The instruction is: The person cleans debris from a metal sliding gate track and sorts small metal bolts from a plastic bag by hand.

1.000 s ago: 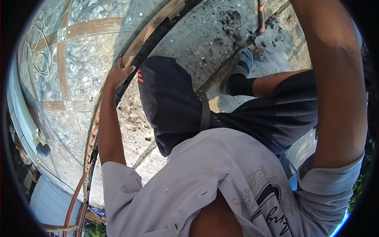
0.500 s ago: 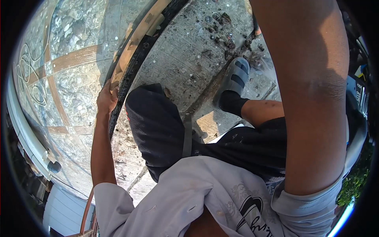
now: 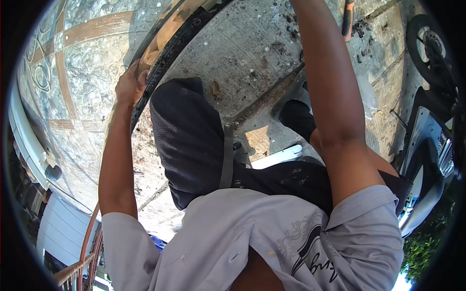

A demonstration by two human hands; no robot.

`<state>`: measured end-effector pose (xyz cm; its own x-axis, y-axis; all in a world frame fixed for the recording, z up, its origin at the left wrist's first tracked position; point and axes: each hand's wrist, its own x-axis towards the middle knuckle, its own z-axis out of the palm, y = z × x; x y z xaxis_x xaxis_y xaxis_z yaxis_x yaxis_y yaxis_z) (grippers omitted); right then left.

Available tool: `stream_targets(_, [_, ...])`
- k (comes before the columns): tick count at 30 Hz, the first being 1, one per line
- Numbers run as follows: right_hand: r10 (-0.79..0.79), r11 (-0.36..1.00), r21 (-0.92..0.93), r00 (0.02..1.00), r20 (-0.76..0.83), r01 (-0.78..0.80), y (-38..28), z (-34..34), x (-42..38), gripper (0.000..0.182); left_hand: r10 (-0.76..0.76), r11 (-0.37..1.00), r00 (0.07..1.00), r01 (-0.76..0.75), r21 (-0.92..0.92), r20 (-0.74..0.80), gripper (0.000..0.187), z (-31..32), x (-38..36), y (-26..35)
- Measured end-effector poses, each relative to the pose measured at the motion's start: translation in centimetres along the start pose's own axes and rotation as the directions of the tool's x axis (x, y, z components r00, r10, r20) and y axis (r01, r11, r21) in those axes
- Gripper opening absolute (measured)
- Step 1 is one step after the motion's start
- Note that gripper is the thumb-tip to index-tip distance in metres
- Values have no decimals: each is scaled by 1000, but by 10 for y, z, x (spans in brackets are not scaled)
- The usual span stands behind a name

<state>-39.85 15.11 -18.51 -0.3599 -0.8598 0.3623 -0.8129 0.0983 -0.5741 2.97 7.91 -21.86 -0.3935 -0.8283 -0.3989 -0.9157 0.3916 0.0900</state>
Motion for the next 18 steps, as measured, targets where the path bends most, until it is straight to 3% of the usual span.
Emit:
stream_targets(2, [-41, 995, 98, 964, 264, 16, -36, 28, -29, 43, 11, 999, 1000, -10, 42, -18, 52, 3, 0, -5])
stream_targets(3, [-49, 996, 84, 900, 433, 13, -48, 47, -40, 43, 20, 998, 999, -18, 67, -26, 52, 2, -1, -4])
stream_targets(5, [-48, 995, -25, 663, 747, 100, -55, 97, -65, 50, -24, 996, 1000, 23, 91, 19, 55, -5, -4, 5])
stream_targets(8, [106, 978, -184, 529, 842, 97, -77, 138, -70, 53, -30, 992, 998, 23, 126, 48, 57, -4, -3, 5])
stream_targets(11, [179, 919, -356, 627, 758, 168, -78, 181, -76, 58, -23, 991, 999, 16, 133, 49, 57, -6, -1, 4])
stream_targets(14, [290, 883, -441, 554, 780, 158, -85, 194, -68, 59, -17, 990, 999, 10, 139, 50, 57, -3, -2, 2])
stream_targets(18, [312, 898, -427, 526, 792, 110, -80, 212, -69, 58, 19, 992, 1000, -21, 124, 20, 55, -2, -3, 1])
